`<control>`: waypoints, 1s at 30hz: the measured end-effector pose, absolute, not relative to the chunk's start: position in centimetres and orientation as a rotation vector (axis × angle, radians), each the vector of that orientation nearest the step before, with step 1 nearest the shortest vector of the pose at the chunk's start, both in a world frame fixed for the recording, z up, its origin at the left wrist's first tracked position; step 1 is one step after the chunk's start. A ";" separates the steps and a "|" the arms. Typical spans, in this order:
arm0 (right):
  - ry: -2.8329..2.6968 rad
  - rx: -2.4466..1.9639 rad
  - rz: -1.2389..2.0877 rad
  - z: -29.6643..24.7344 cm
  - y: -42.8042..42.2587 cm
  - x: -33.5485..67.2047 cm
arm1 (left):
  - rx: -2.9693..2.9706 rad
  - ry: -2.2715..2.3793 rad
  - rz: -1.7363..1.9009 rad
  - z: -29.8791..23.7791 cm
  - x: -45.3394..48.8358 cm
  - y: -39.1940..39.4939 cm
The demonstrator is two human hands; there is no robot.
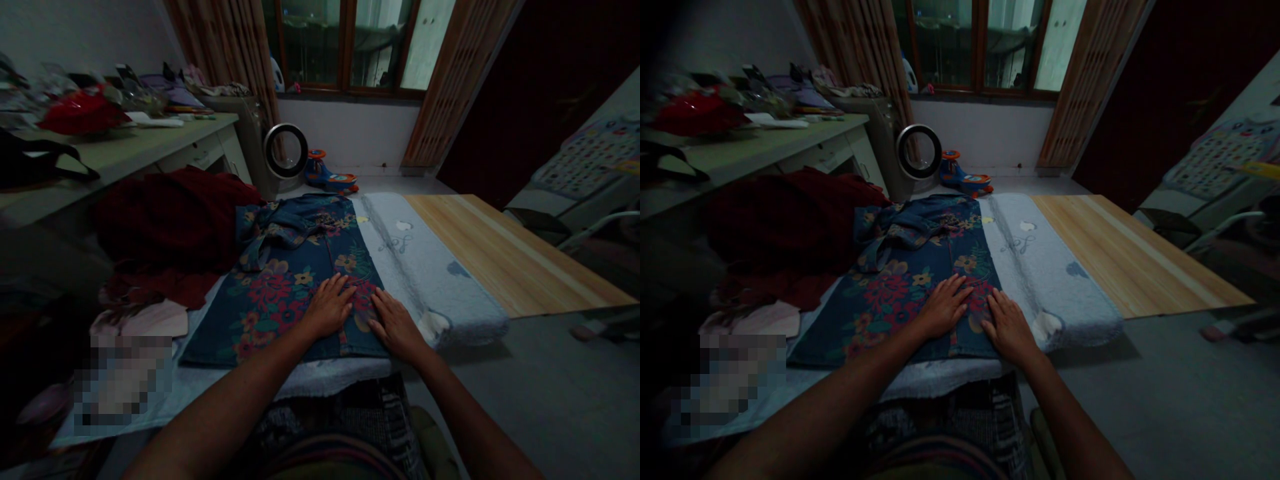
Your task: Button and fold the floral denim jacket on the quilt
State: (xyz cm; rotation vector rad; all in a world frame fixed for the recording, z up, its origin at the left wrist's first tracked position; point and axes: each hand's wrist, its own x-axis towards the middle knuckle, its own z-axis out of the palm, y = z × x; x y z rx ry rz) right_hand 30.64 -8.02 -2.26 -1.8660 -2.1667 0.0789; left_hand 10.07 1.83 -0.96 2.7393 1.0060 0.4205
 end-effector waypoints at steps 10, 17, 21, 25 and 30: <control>-2.151 -1.952 0.123 1.8 -7.6 29.3 | 2.737 1.209 0.519 -0.1 9.8 -0.3; -2.073 -1.812 -0.008 -0.2 -6.5 28.1 | 2.677 1.109 0.472 -0.6 8.4 -2.0; -2.128 -1.879 0.050 0.6 -6.3 28.3 | 2.648 1.111 0.503 -0.5 8.2 -2.1; -2.161 -1.930 0.124 2.5 -4.5 28.1 | 2.613 1.141 0.619 -0.5 8.2 -2.2; -2.205 -1.606 0.179 1.1 -1.1 27.0 | 2.593 1.158 0.700 -0.5 8.2 -2.3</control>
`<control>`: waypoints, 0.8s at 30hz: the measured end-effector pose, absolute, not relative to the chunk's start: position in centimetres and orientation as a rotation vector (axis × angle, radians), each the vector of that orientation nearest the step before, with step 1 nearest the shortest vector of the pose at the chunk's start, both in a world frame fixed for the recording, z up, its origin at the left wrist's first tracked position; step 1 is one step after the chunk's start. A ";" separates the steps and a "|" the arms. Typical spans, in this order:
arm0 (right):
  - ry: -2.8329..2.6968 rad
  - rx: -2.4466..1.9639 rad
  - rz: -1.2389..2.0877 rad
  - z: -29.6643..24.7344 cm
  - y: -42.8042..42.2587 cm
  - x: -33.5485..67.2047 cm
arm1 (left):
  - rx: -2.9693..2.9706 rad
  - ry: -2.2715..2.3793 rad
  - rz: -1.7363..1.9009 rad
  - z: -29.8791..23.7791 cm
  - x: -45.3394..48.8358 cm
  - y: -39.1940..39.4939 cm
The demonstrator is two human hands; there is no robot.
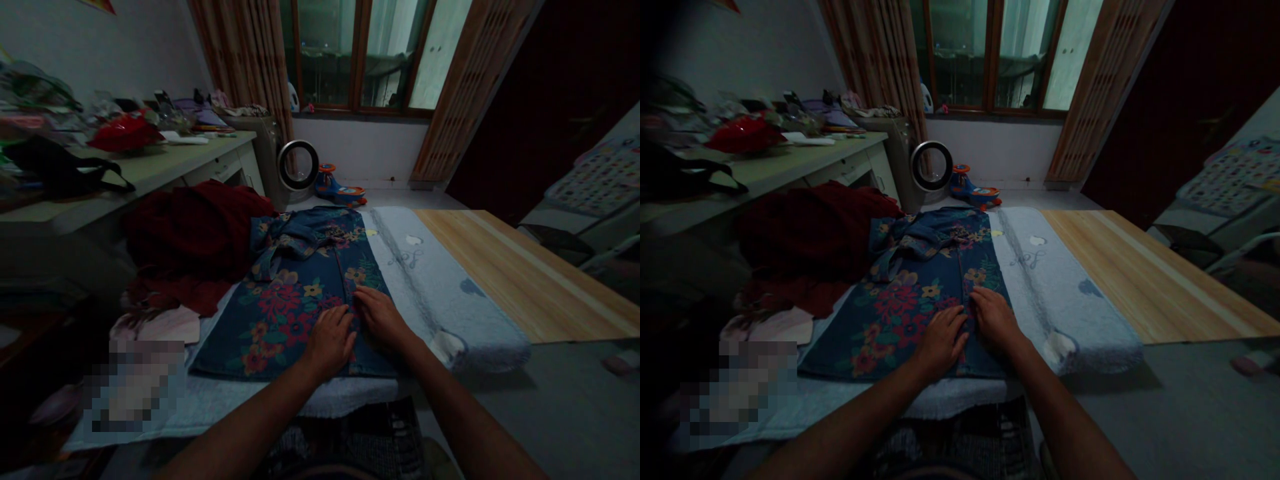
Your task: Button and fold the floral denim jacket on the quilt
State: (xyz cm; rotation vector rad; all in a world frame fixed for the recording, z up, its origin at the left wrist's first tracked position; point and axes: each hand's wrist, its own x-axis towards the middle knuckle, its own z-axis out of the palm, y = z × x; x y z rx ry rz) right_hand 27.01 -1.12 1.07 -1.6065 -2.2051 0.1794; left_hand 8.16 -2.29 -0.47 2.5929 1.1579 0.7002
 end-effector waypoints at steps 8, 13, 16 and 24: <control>-2.298 -1.624 0.171 0.1 3.9 27.4 | 2.579 1.175 0.693 -0.4 8.2 -2.6; -2.189 -1.887 -0.015 -0.5 5.7 27.5 | 2.551 1.215 0.535 1.6 8.7 -0.9; -2.195 -1.937 -0.026 -1.3 5.6 27.3 | 2.552 1.241 0.558 2.8 9.8 1.8; -2.158 -1.959 0.025 -0.1 5.9 27.5 | 2.519 1.278 0.613 -0.2 11.6 7.1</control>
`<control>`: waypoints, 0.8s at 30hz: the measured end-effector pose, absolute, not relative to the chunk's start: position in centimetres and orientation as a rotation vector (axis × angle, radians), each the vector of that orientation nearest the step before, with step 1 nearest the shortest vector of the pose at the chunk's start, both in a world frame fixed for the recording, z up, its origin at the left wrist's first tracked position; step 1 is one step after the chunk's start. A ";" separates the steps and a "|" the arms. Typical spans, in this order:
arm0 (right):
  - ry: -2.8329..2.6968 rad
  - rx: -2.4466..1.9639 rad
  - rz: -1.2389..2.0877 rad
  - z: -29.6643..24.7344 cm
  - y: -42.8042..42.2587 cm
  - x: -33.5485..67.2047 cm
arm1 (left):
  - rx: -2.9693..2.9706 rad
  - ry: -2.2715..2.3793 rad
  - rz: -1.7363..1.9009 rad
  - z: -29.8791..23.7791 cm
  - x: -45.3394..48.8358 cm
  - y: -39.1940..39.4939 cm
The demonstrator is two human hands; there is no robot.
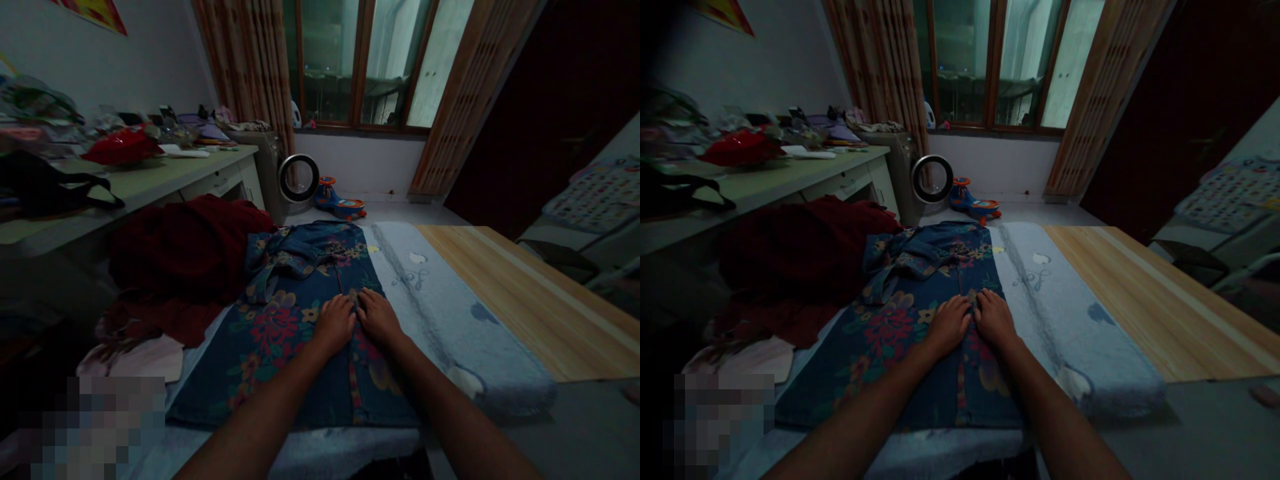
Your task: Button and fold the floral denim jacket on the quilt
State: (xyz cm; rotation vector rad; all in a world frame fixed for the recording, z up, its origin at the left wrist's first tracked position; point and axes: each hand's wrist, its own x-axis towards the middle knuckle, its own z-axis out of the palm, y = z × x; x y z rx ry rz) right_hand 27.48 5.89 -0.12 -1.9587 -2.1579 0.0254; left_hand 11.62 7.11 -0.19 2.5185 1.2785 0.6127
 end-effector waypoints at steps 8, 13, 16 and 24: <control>-1.928 -2.210 0.096 3.6 12.6 27.2 | 2.455 1.249 0.679 -1.2 10.9 7.2; -1.824 -2.187 0.064 2.0 15.8 27.0 | 2.426 1.222 0.679 -1.1 10.8 7.3; -1.791 -2.200 0.018 0.0 16.2 27.1 | 2.407 1.220 0.685 -1.0 10.7 7.4; -1.762 -2.153 0.010 -1.6 16.3 27.6 | 2.284 1.120 0.723 -0.5 9.9 8.7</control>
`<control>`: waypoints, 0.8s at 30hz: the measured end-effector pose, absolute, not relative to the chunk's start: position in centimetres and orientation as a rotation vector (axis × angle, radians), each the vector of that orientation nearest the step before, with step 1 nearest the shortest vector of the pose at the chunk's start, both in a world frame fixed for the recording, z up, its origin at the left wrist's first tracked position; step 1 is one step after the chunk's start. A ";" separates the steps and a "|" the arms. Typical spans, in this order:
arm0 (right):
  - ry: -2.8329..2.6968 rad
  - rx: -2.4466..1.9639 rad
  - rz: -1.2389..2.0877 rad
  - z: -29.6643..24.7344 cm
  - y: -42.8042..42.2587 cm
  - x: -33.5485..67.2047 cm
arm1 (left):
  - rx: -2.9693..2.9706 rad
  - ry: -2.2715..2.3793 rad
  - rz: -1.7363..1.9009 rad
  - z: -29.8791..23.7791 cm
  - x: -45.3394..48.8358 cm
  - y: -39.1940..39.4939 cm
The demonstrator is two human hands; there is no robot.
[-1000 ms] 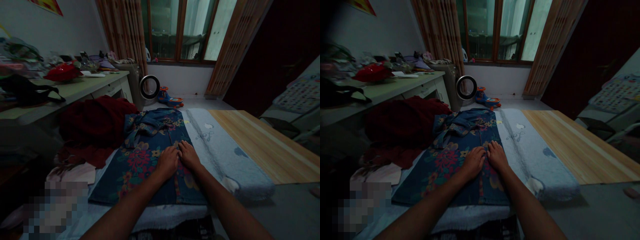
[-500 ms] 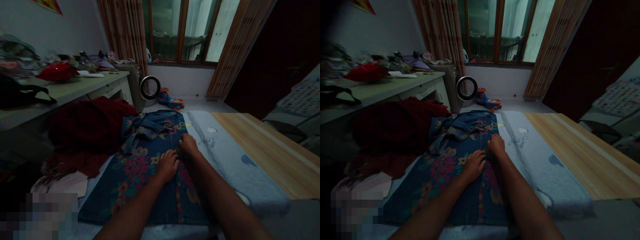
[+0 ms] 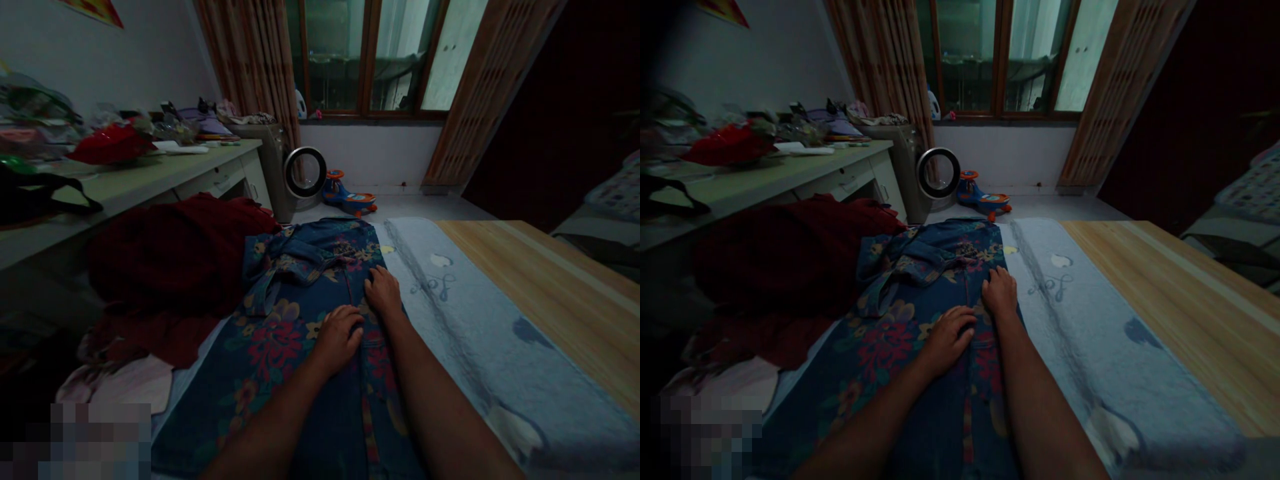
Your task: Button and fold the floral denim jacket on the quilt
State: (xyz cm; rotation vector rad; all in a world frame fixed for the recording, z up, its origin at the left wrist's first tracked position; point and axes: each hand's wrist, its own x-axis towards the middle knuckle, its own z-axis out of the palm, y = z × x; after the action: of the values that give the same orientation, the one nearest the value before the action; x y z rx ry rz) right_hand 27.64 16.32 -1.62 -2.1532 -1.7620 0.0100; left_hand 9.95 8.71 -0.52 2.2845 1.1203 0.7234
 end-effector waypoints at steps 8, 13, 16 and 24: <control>-1.696 -2.209 -0.054 -1.2 16.0 27.3 | 2.285 1.114 0.732 -0.5 9.8 8.9; -1.699 -2.228 -0.116 -1.1 15.6 27.0 | 2.206 1.127 0.718 -0.3 9.9 8.8; -1.738 -2.249 -0.103 -1.4 15.8 26.8 | 2.125 1.068 0.661 0.7 9.5 9.4; -1.878 -2.356 -0.036 -0.5 16.9 26.6 | 2.332 1.578 0.623 4.3 6.4 14.1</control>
State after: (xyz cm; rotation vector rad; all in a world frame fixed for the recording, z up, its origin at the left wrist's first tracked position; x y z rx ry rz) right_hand 26.57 16.94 -0.45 -2.3562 -1.8780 -0.0361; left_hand 6.42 14.07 4.30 2.3317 1.5784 0.6225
